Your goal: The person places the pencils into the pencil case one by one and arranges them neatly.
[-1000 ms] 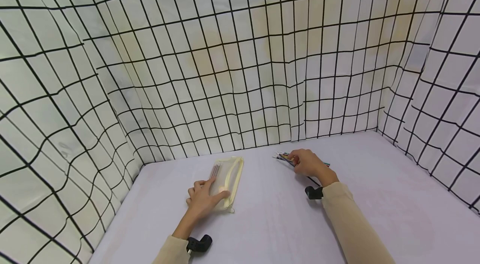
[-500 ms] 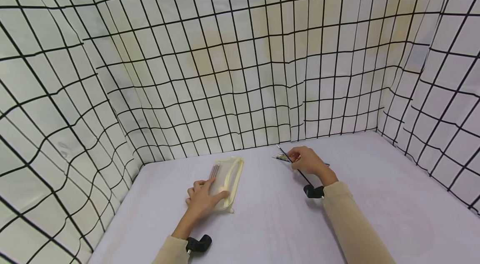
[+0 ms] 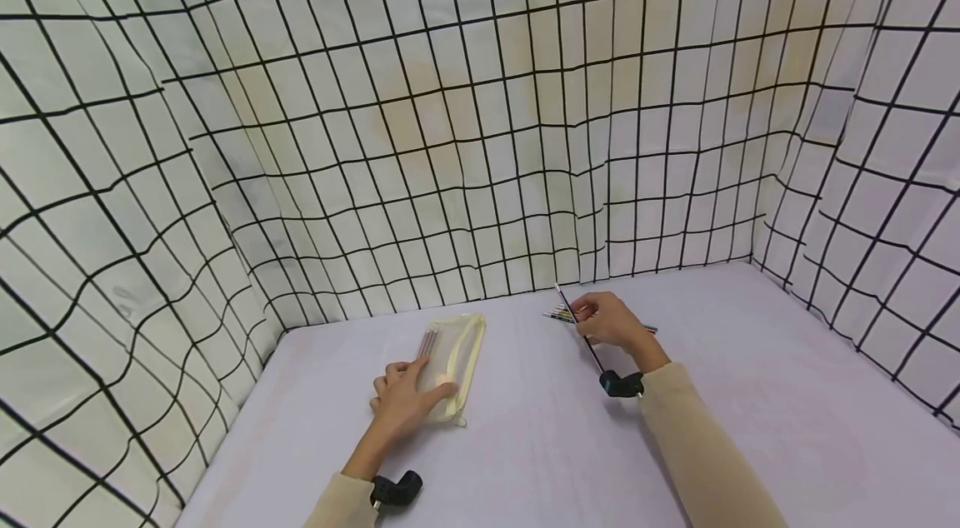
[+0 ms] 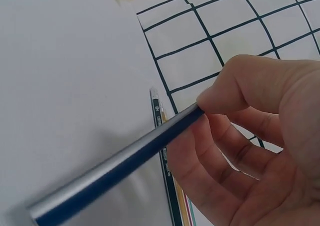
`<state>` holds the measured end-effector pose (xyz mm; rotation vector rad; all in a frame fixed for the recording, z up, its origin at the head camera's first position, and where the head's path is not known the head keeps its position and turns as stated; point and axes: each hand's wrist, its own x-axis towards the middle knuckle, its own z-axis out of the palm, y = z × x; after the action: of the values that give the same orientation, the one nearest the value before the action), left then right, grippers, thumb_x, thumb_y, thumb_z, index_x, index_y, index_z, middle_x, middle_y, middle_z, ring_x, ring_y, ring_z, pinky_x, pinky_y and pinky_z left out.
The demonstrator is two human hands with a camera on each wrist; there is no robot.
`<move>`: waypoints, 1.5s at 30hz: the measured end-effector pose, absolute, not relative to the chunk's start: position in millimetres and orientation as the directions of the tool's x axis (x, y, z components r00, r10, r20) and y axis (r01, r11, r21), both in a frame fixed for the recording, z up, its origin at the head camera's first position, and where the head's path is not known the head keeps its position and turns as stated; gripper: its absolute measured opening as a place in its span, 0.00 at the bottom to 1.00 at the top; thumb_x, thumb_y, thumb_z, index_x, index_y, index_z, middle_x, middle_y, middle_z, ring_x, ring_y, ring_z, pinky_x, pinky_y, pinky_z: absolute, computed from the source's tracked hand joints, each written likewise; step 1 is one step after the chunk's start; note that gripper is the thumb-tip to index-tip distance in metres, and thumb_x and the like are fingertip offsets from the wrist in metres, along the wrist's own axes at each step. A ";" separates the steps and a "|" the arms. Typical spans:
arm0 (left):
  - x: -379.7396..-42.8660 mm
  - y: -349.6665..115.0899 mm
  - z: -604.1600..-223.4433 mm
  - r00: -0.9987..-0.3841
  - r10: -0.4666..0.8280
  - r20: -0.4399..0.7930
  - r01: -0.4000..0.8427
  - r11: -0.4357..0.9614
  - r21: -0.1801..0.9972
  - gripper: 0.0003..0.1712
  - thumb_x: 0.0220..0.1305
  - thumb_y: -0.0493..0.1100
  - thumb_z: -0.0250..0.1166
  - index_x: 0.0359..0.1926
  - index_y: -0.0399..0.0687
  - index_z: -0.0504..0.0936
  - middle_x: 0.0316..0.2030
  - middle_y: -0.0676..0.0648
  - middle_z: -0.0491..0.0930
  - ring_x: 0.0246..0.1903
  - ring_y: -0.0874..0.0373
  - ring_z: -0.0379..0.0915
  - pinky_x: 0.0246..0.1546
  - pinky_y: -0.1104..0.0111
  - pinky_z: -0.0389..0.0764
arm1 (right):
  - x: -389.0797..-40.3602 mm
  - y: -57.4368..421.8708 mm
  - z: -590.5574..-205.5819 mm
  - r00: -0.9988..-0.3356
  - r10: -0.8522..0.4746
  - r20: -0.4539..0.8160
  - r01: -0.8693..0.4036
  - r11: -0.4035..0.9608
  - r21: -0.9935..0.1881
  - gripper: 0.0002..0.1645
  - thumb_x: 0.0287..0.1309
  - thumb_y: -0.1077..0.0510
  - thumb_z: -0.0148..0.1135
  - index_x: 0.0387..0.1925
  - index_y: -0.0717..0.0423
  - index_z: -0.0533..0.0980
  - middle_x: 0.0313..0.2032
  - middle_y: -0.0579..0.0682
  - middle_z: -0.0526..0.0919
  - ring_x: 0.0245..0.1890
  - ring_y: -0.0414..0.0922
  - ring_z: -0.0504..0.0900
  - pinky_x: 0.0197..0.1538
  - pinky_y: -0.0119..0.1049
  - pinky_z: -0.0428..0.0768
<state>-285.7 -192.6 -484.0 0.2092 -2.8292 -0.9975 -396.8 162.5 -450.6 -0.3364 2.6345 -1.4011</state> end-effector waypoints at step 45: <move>-284.9 -193.2 -483.3 -0.983 -0.167 0.080 -0.078 0.768 0.636 0.54 0.50 0.70 0.70 0.74 0.52 0.69 0.65 0.37 0.62 0.61 0.38 0.54 0.49 0.45 0.58 | -392.3 123.2 -461.2 -0.955 -0.277 -0.109 0.035 0.260 -0.965 0.35 0.61 0.72 0.63 0.70 0.64 0.66 0.49 0.59 0.77 0.44 0.48 0.80 0.48 0.43 0.86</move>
<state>-284.9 -193.2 -483.3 0.1970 -2.8282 -1.0089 -392.3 123.2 -461.2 -0.2252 2.2768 -1.7532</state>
